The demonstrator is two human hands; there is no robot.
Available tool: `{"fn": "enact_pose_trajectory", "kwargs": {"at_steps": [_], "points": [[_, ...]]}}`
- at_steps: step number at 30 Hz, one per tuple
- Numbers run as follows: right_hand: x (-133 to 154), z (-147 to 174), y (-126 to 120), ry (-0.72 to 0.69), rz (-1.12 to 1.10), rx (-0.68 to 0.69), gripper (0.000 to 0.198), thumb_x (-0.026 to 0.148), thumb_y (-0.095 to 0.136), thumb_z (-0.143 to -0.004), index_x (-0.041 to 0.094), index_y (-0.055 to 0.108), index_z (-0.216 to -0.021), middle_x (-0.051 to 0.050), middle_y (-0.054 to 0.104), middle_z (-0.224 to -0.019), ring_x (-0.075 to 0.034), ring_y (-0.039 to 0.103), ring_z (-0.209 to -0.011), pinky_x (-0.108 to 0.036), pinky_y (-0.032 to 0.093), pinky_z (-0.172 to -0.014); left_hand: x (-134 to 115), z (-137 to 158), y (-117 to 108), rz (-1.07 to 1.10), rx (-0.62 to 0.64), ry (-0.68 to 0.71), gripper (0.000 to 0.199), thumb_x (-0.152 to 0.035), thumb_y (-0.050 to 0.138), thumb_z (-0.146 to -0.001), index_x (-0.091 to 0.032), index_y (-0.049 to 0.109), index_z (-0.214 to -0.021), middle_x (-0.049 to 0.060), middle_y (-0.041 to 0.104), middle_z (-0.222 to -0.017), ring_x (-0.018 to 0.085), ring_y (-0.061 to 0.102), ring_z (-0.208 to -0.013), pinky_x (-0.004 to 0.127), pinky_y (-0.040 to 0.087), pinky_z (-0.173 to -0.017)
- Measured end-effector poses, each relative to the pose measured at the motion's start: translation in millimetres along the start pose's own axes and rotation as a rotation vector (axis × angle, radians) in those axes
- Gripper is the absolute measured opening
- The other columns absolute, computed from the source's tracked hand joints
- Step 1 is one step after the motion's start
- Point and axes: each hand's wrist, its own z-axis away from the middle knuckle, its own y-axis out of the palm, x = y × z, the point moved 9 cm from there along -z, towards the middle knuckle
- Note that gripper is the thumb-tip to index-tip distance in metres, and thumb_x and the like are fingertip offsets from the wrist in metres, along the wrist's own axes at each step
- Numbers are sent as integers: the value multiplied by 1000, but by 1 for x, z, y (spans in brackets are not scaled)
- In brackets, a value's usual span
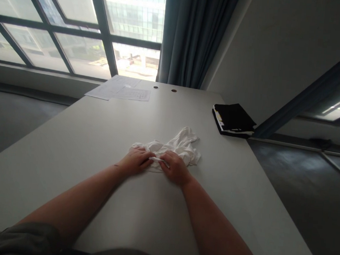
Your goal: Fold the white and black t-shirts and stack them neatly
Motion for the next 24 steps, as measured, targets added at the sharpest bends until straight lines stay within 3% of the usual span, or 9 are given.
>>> {"fn": "enact_pose_trajectory", "kwargs": {"at_steps": [5, 9, 13, 18, 21, 24], "points": [[1, 0, -3, 0, 4, 0, 21, 30, 52, -103, 22, 56, -84, -5, 61, -84, -21, 58, -80, -33, 47, -75, 3, 1, -1, -1, 5, -39, 24, -42, 55, -100, -23, 69, -107, 7, 75, -97, 25, 68, -96, 40, 45, -92], [-14, 3, 1, 96, 35, 24, 20, 31, 57, -101, 22, 58, -84, -2, 61, -76, -17, 56, -70, -30, 42, -68, 8, 2, -4, 56, -30, -69, 20, -42, 58, -98, -23, 65, -104, 6, 74, -95, 25, 67, -95, 40, 46, -92], [-19, 6, 11, 149, -1, 117, 10, 31, 63, -96, 21, 65, -95, -2, 68, -83, -17, 60, -72, -28, 44, -70, 12, 3, -3, 65, -39, -80, 9, -31, 59, -93, -23, 61, -94, 6, 71, -93, 25, 63, -93, 40, 45, -89], [-10, 7, 21, 90, -36, 238, 9, 28, 64, -94, 21, 68, -97, -3, 71, -87, -18, 63, -77, -28, 47, -71, 10, 1, 0, 51, -40, -23, 5, -24, 55, -90, -23, 57, -85, 7, 69, -95, 25, 60, -97, 41, 45, -92], [-3, 4, 16, 46, -21, 187, 10, 28, 61, -97, 20, 69, -98, -5, 72, -90, -19, 65, -80, -29, 49, -74, 13, 2, -5, 130, -109, -45, 8, -26, 53, -94, -22, 61, -94, 7, 69, -96, 25, 61, -97, 40, 47, -93], [4, 0, 6, 6, -8, 87, 16, 29, 56, -103, 21, 69, -98, -6, 71, -94, -19, 65, -84, -30, 51, -78, 14, 3, -11, 216, -160, -40, 27, -30, 55, -97, -23, 63, -122, 7, 69, -106, 23, 63, -101, 39, 48, -96]]}}
